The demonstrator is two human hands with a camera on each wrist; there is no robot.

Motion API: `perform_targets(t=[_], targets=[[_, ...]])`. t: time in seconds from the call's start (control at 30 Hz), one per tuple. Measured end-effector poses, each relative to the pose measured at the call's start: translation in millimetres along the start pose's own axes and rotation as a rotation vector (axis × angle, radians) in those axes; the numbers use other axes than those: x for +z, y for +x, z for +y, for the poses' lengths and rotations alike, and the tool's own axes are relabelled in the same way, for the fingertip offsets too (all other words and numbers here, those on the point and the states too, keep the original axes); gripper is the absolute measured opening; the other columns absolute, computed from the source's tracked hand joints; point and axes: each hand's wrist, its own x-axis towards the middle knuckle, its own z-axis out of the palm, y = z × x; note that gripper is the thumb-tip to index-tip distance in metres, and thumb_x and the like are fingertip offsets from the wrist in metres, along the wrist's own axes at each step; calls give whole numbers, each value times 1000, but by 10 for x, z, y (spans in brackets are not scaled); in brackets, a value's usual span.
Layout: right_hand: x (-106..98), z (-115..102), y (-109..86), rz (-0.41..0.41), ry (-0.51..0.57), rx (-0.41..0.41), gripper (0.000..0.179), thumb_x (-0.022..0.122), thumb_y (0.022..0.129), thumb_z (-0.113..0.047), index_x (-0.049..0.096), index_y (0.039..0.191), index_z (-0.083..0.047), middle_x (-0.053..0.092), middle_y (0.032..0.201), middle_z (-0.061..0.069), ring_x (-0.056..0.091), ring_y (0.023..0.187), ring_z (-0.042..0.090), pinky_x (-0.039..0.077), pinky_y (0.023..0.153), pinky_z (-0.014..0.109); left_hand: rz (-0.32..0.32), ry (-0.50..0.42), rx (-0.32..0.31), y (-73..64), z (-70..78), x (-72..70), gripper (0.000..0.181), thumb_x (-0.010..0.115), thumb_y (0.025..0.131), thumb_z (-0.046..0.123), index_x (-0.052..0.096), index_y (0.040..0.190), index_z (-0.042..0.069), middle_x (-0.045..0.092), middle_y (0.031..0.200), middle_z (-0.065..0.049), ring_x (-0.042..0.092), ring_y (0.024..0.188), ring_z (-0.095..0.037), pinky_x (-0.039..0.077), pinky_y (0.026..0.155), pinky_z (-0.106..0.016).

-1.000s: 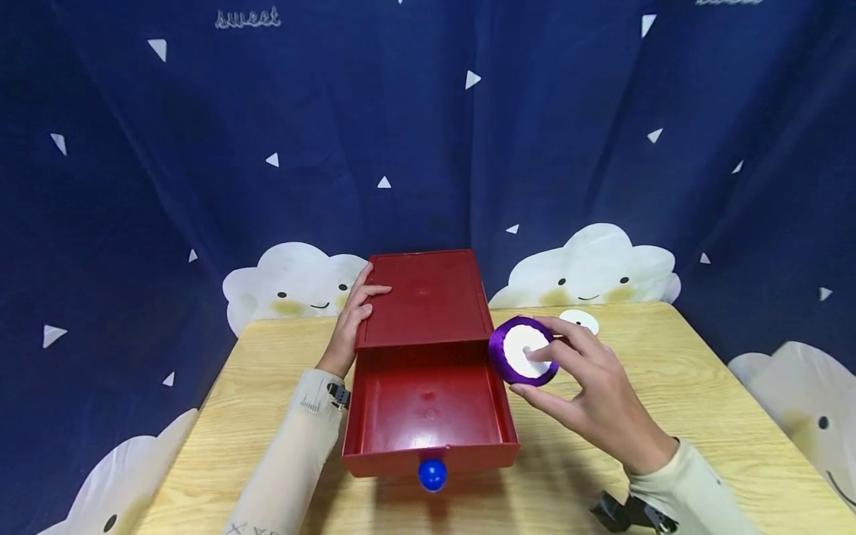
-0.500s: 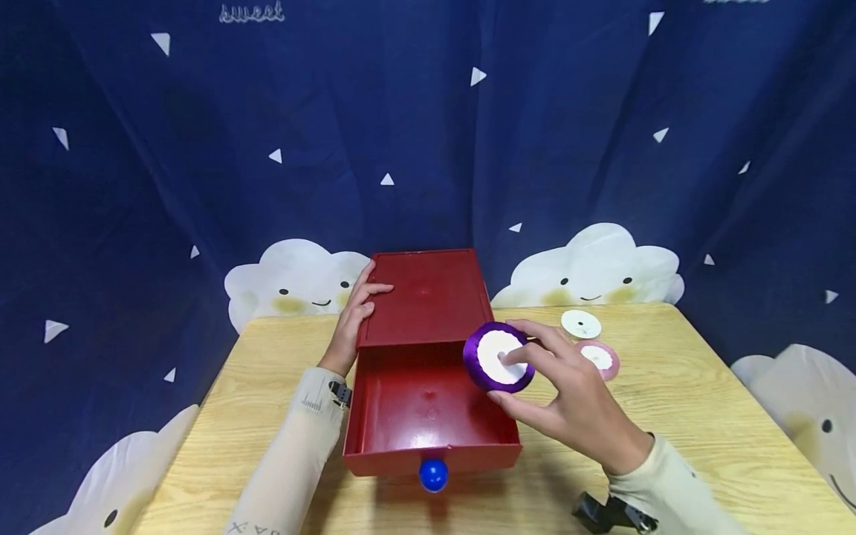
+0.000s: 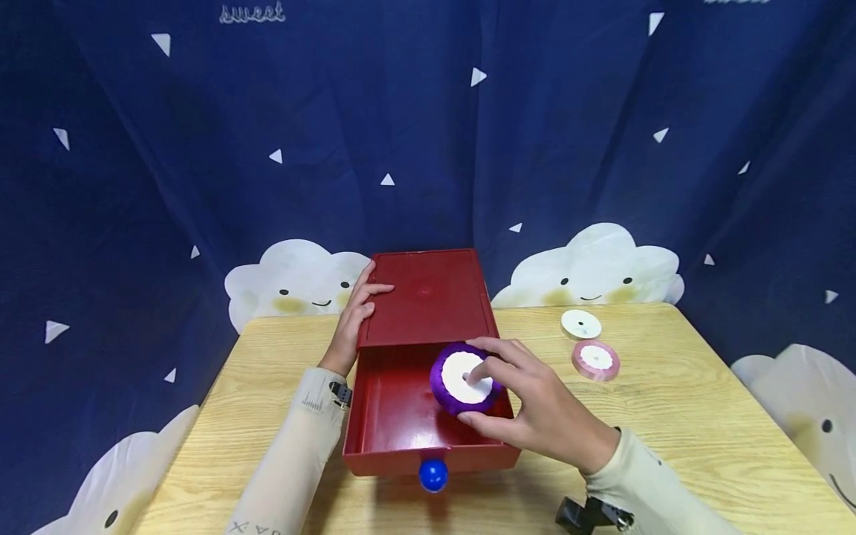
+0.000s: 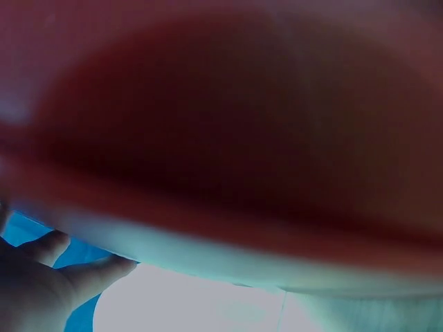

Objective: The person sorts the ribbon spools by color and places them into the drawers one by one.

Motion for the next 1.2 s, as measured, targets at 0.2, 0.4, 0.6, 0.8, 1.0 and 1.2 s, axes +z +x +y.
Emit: perform_targets(t=[0.2,0.4,0.6,0.8,1.0,1.2], targets=[[47,16,61,-46,25,-11,29,73,70,-38,56,90,-26,47,127,-5,45,113,10,46,83,25,3,-6,-14,9,-48,-9,42,28,84,6,47,119,-8,8,150,-10,7,136,-26,11,104,-48],[66,39,113,-88,30,-31,29,72,71,-39,55,90,-25,48,125,-6,46,111,9,46,82,24,4,-10,-13,25,-111,-23,41,29,85,6,48,119,-7,9,150,-8,7,136,-24,10,104,-49],[93,60,193,-172,1,-32,29,69,72,-43,54,90,-26,49,123,-6,44,110,7,46,80,23,-6,-20,-19,10,-82,-16,41,30,85,5,48,119,-7,8,150,-8,8,136,-23,11,103,-50],[158,51,318,-285,-32,-52,30,67,73,-45,54,90,-24,51,116,-3,43,107,6,46,82,23,4,-17,-23,28,-102,-35,42,30,85,9,48,121,-4,7,151,-7,7,136,-22,12,104,-48],[243,40,357,-346,-100,-69,33,69,71,-46,54,88,-23,53,112,-3,45,103,7,45,81,23,5,-13,-30,24,-91,-23,43,29,85,8,48,121,-5,8,150,-7,8,136,-22,12,104,-49],[297,21,360,-414,-207,-84,35,67,70,-50,55,89,-24,54,111,-3,48,100,9,44,82,27,3,-12,-34,-1,-81,-27,43,28,85,8,47,122,-5,8,150,-9,7,136,-23,10,104,-52]])
